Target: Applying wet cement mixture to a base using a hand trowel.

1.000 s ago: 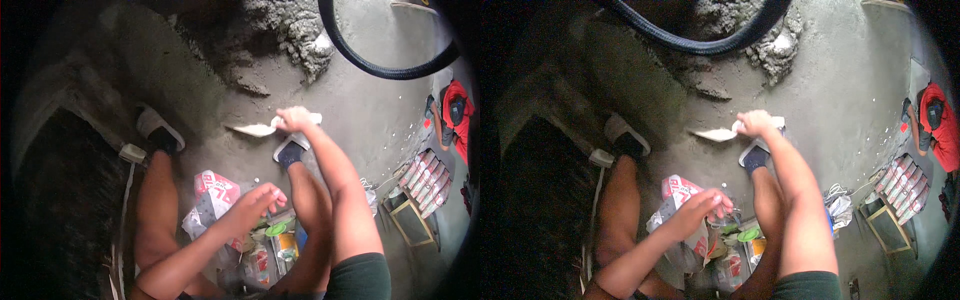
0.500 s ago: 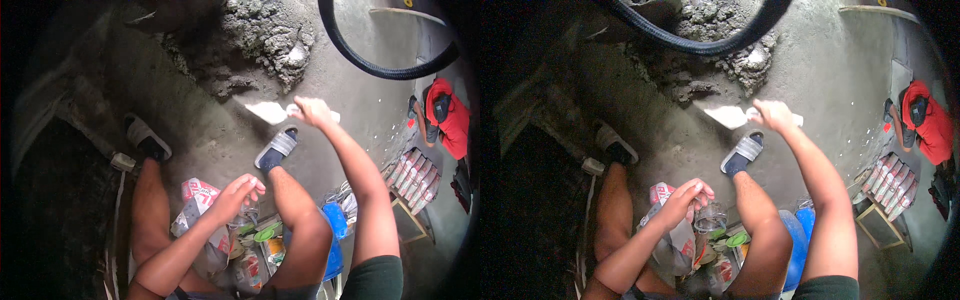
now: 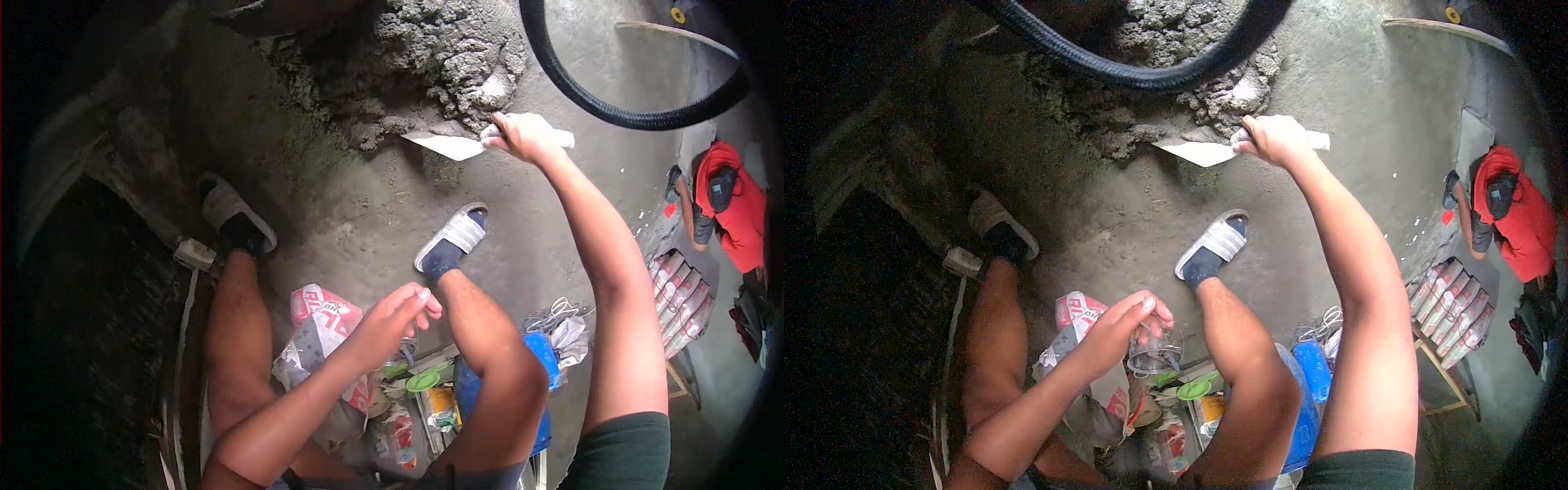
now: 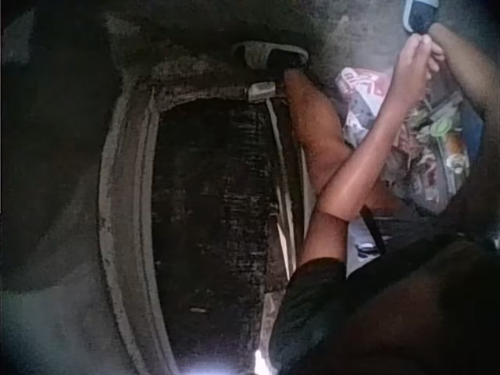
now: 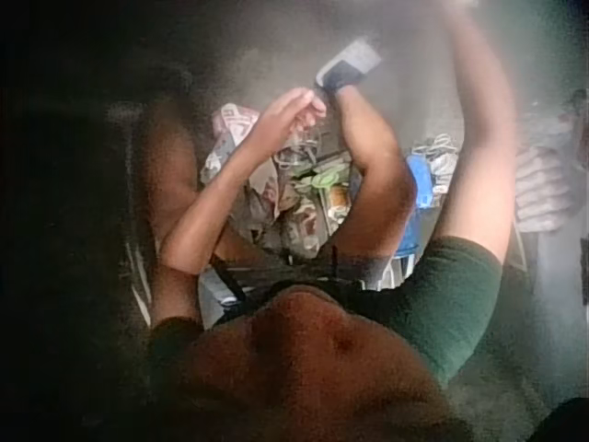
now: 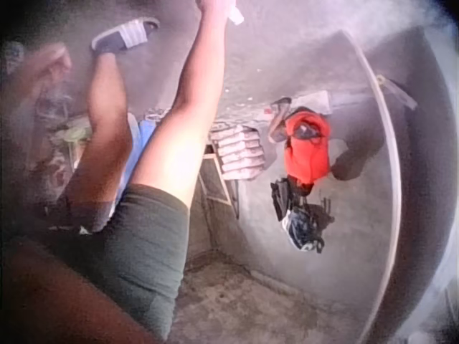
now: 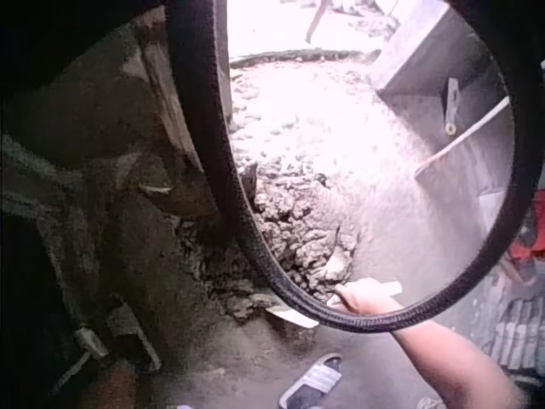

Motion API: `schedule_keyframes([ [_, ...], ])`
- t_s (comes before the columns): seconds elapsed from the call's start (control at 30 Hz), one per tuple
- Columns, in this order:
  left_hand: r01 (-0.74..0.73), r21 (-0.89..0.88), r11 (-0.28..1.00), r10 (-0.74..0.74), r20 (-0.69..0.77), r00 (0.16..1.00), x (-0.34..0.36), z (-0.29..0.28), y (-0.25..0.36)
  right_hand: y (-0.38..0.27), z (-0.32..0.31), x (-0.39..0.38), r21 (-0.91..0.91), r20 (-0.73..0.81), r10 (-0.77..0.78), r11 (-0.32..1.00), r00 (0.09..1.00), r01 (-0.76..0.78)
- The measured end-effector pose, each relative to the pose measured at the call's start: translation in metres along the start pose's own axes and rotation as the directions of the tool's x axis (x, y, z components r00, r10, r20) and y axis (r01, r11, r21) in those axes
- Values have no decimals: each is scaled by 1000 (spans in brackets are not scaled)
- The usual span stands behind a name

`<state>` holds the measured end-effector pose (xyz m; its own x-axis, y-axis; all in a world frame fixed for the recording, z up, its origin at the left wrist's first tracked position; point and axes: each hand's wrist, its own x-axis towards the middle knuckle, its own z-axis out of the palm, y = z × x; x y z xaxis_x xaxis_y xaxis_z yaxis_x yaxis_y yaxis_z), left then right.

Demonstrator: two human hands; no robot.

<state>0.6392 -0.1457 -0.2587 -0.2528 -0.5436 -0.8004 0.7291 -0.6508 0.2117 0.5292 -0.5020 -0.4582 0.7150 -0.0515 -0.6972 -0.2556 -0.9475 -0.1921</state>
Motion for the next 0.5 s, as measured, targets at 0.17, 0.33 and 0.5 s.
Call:
schedule_keyframes([
  [0.17,-49,-26,998,49,5,999,-1,-5,-2,-44,16,-48,153,-6,-20,988,1000,20],
  [0.33,-25,-38,999,25,5,1000,-4,-5,-3,-85,74,-38,145,271,-106,987,957,69],
  [0.5,-12,-34,999,12,8,1000,-3,-5,-4,-47,61,2,130,165,16,991,986,-38],
])
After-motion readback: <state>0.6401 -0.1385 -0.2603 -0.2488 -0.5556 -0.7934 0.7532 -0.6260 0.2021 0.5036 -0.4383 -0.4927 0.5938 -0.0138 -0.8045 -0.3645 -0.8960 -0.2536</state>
